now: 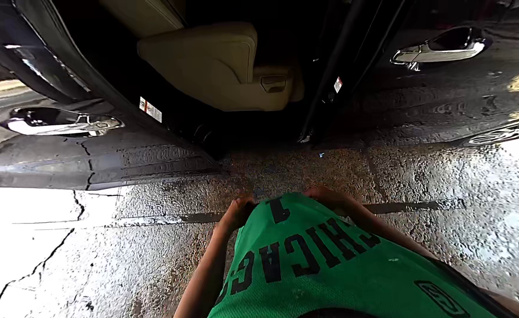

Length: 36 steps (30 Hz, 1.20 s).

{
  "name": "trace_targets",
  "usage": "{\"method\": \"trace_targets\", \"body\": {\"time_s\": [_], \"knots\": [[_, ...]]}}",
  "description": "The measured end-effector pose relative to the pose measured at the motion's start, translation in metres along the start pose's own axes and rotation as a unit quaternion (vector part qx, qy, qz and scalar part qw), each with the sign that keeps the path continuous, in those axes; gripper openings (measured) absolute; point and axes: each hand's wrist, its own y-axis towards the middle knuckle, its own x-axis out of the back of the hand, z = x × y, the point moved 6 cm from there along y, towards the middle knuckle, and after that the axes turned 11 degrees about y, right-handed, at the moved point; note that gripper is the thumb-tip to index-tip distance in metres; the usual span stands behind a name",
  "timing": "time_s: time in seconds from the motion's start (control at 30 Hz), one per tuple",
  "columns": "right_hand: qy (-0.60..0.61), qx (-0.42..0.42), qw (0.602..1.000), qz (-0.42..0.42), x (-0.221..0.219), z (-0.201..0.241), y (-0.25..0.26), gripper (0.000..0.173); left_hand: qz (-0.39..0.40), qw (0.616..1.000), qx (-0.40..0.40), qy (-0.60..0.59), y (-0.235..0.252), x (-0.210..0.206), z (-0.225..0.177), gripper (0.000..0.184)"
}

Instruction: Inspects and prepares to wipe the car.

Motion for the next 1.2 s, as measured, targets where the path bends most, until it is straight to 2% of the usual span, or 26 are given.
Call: {"method": "trace_targets", "body": {"time_s": [0.1, 0.23, 0.3, 0.47, 0.53, 0.6, 0.7, 0.77, 0.9, 1.03, 1.13, 1.2], "knots": [[0.001, -0.024, 1.000, 0.011, -0.012, -0.020, 0.003, 0.018, 0.037, 0.999, -0.004, -0.013, -0.010, -0.004, 0.004, 0.021], [-0.066, -0.033, 0.997, -0.026, -0.038, -0.030, 0.010, 0.024, 0.072, 0.997, -0.022, 0.001, -0.020, 0.002, 0.017, 0.026], [-0.093, -0.064, 0.993, -0.036, -0.061, -0.029, 0.012, 0.025, 0.083, 0.996, -0.022, 0.028, -0.024, 0.002, 0.029, 0.027], [-0.101, -0.062, 0.992, -0.035, -0.124, -0.023, 0.009, 0.036, 0.113, 0.990, -0.052, 0.071, -0.031, 0.000, 0.054, 0.027], [-0.124, -0.074, 0.988, -0.049, -0.134, -0.023, -0.002, 0.029, 0.122, 0.988, -0.062, 0.070, -0.032, -0.003, 0.052, 0.028], [-0.125, -0.086, 0.984, -0.088, -0.141, -0.026, -0.015, 0.024, 0.123, 0.986, -0.082, 0.081, -0.028, -0.010, 0.042, 0.030], [-0.078, -0.095, 0.975, -0.183, -0.137, -0.030, -0.044, 0.027, 0.117, 0.981, -0.133, 0.082, -0.005, -0.021, 0.016, 0.036], [-0.044, -0.094, 0.959, -0.262, -0.126, -0.039, -0.073, 0.030, 0.113, 0.981, -0.151, 0.054, 0.013, -0.024, -0.012, 0.035], [0.027, -0.012, 0.907, -0.420, -0.099, -0.046, -0.153, 0.024, 0.092, 0.980, -0.175, 0.023, 0.046, -0.014, -0.102, 0.027], [0.025, 0.029, 0.860, -0.508, -0.077, -0.074, -0.256, 0.018, 0.085, 0.958, -0.272, 0.031, 0.074, -0.029, -0.224, 0.020], [0.015, 0.010, 0.835, -0.550, -0.064, -0.095, -0.342, 0.018, 0.086, 0.930, -0.352, 0.064, 0.091, -0.057, -0.326, 0.019], [0.015, 0.035, 0.811, -0.584, -0.061, -0.109, -0.395, 0.017, 0.074, 0.916, -0.388, 0.067, 0.102, -0.081, -0.388, 0.019]]}}
